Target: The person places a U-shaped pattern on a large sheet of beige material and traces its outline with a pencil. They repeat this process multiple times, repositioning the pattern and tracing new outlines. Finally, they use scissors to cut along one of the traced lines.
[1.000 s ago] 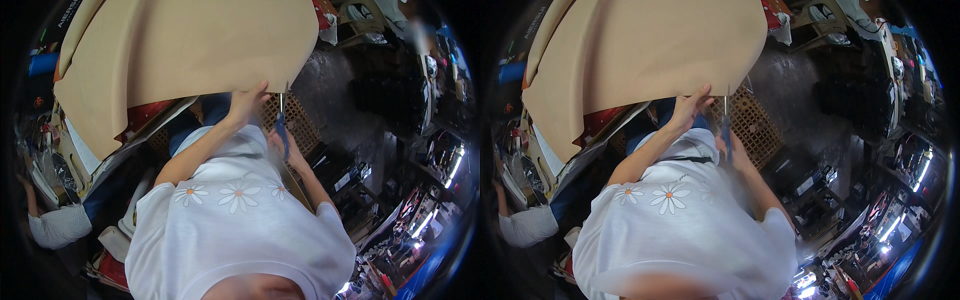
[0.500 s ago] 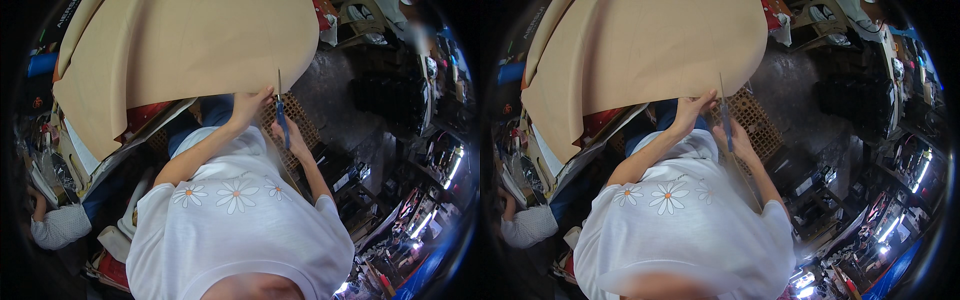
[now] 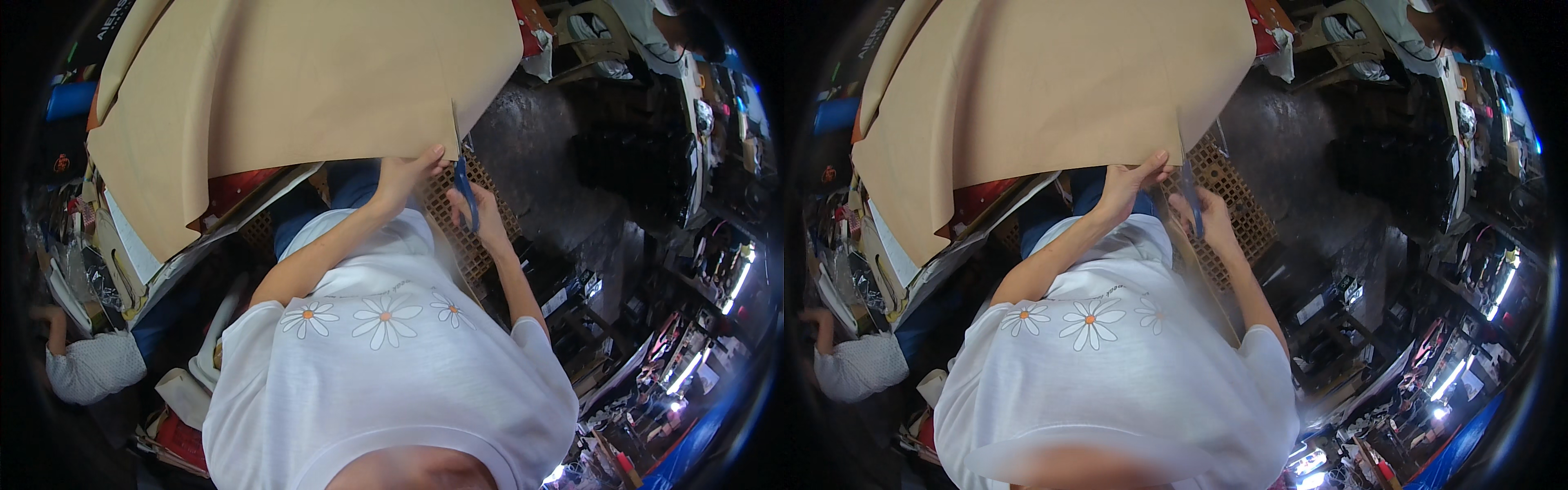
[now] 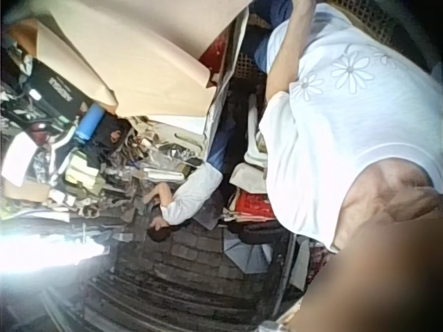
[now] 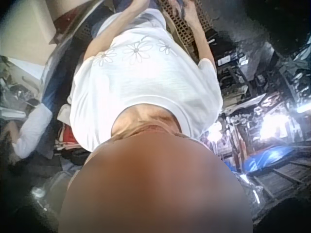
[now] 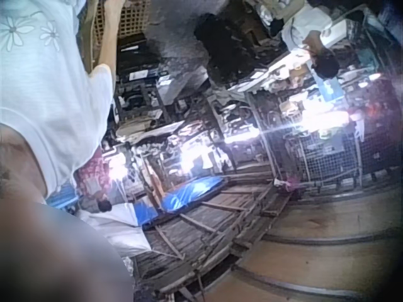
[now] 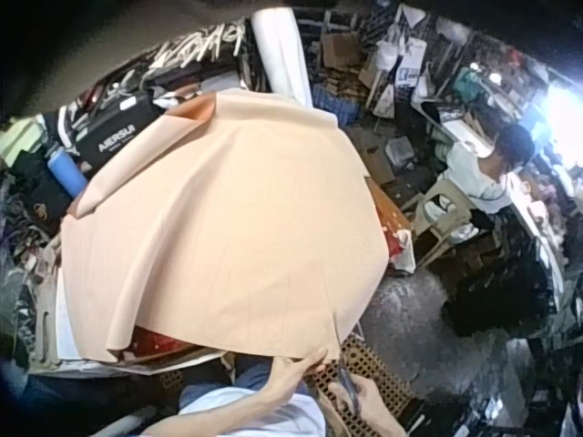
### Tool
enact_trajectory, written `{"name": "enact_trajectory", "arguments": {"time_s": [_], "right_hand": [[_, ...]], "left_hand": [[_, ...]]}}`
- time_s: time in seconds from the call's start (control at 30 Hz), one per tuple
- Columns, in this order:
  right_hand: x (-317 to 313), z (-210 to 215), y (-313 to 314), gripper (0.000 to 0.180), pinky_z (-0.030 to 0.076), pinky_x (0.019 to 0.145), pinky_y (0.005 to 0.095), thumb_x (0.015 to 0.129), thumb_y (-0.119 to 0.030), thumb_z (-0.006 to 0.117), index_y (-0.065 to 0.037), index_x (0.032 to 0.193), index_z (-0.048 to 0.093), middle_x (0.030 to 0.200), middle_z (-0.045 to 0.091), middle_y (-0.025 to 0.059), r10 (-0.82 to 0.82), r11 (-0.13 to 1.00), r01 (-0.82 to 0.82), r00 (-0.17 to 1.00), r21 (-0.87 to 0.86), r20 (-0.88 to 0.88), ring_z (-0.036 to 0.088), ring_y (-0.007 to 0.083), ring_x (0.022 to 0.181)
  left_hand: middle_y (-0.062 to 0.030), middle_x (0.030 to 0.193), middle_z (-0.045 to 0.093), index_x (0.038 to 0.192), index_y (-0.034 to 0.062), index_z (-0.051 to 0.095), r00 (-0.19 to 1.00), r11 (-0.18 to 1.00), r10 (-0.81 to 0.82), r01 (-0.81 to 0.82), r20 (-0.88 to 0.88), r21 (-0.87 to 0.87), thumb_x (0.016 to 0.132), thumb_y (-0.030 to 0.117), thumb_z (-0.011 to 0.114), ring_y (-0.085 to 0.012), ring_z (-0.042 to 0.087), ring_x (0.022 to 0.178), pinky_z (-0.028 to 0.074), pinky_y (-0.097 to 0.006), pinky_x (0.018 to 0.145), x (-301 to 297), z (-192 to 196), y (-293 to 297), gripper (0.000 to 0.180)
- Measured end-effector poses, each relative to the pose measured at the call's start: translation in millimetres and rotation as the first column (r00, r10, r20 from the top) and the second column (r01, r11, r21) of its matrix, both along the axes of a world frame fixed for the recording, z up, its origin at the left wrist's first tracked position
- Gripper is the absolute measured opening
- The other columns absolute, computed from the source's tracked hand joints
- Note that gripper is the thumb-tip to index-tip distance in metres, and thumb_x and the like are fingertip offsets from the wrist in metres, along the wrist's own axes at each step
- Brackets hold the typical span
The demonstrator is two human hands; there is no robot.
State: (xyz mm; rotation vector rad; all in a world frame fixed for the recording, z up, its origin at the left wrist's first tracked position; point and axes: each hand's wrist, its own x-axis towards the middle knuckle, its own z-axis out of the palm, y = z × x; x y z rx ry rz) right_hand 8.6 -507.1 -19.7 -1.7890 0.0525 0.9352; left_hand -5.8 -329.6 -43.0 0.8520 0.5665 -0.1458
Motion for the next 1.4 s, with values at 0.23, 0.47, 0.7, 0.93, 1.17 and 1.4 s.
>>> {"name": "enact_trajectory", "arguments": {"time_s": [0.23, 0.47, 0.7, 0.93, 1.17, 1.4], "right_hand": [[29.1, -6.5, 23.5, 0.035, 0.04, 0.06, 0.0209, 0.095, -0.037, 0.059, -0.002, 0.099, 0.066, 0.068, 0.053, -0.0024, 0.036, 0.996, -0.04, 0.998, 0.081, 0.058, 0.049, 0.0061, 0.062], [26.3, 0.2, 18.1, 0.028, 0.039, 0.051, 0.0192, 0.092, -0.032, 0.066, -0.004, 0.089, 0.07, 0.062, 0.05, -0.0038, -0.04, 0.99, 0.034, 0.999, 0.134, 0.036, 0.048, 0.0045, 0.054], [69.2, -6.6, 31.8, 0.057, 0.049, 0.061, 0.0215, 0.092, -0.051, 0.058, 0.003, 0.109, 0.06, 0.08, 0.065, 0.0057, -0.03, 0.987, 0.038, 0.998, 0.156, -0.053, 0.06, 0.0086, 0.066], [81.4, -5.9, 39.2, 0.051, 0.049, 0.075, 0.0229, 0.089, -0.038, 0.067, 0.003, 0.119, 0.06, 0.1, 0.066, 0.0064, -0.059, 0.986, 0.078, 0.99, 0.147, -0.124, 0.062, 0.0119, 0.086], [90.6, -1.4, 42.7, 0.043, 0.049, 0.072, 0.0232, 0.09, -0.035, 0.067, 0.003, 0.108, 0.065, 0.095, 0.066, 0.0047, -0.029, 0.988, 0.034, 0.999, 0.15, -0.031, 0.061, 0.0097, 0.081], [128.7, 13.6, 62.6, 0.06, 0.042, 0.066, 0.0245, 0.085, -0.052, 0.067, 0.003, 0.107, 0.062, 0.088, 0.062, 0.0024, -0.004, 0.996, 0.007, 0.999, 0.084, -0.045, 0.055, 0.0084, 0.077]], "left_hand": [[-0.0055, 0.084, 0.066, 0.094, 0.0002, 0.062, 0.997, 0.999, 0.014, -0.011, 0.076, -0.032, 0.088, 0.015, 0.07, -0.0108, 0.061, 0.07, 0.051, -0.025, 0.061, -1.4, 6.3, 2.4, 0.018], [-0.0049, 0.091, 0.066, 0.1, 0.0023, 0.061, 0.995, 1.0, -0.008, 0.009, 0.098, -0.013, 0.086, 0.018, 0.073, -0.01, 0.063, 0.074, 0.054, -0.022, 0.068, -1.3, -4.3, 2.7, 0.024], [-0.0074, 0.097, 0.067, 0.109, 0.0017, 0.06, 0.995, 0.995, -0.084, 0.087, 0.063, -0.052, 0.087, 0.017, 0.072, -0.014, 0.068, 0.082, 0.055, -0.024, 0.07, -1.4, -1.6, 4.5, 0.029], [-0.0074, 0.097, 0.067, 0.11, 0.0018, 0.06, 0.995, 0.993, -0.08, 0.084, 0.054, -0.084, 0.088, 0.016, 0.07, -0.0138, 0.068, 0.082, 0.056, -0.024, 0.07, -2.8, 0.1, 3.2, 0.028], [-0.0096, 0.092, 0.067, 0.106, -0.0027, 0.06, 0.996, 0.995, -0.049, 0.054, 0.075, -0.078, 0.089, 0.015, 0.069, -0.0136, 0.067, 0.077, 0.055, -0.022, 0.064, -4.4, 4.3, 1.2, 0.026], [-0.0066, 0.095, 0.068, 0.105, 0.0015, 0.063, 0.995, 0.991, -0.076, 0.083, 0.07, -0.106, 0.089, 0.018, 0.07, -0.0121, 0.067, 0.083, 0.056, -0.022, 0.071, -8.9, 15.3, -1.7, 0.024]]}}
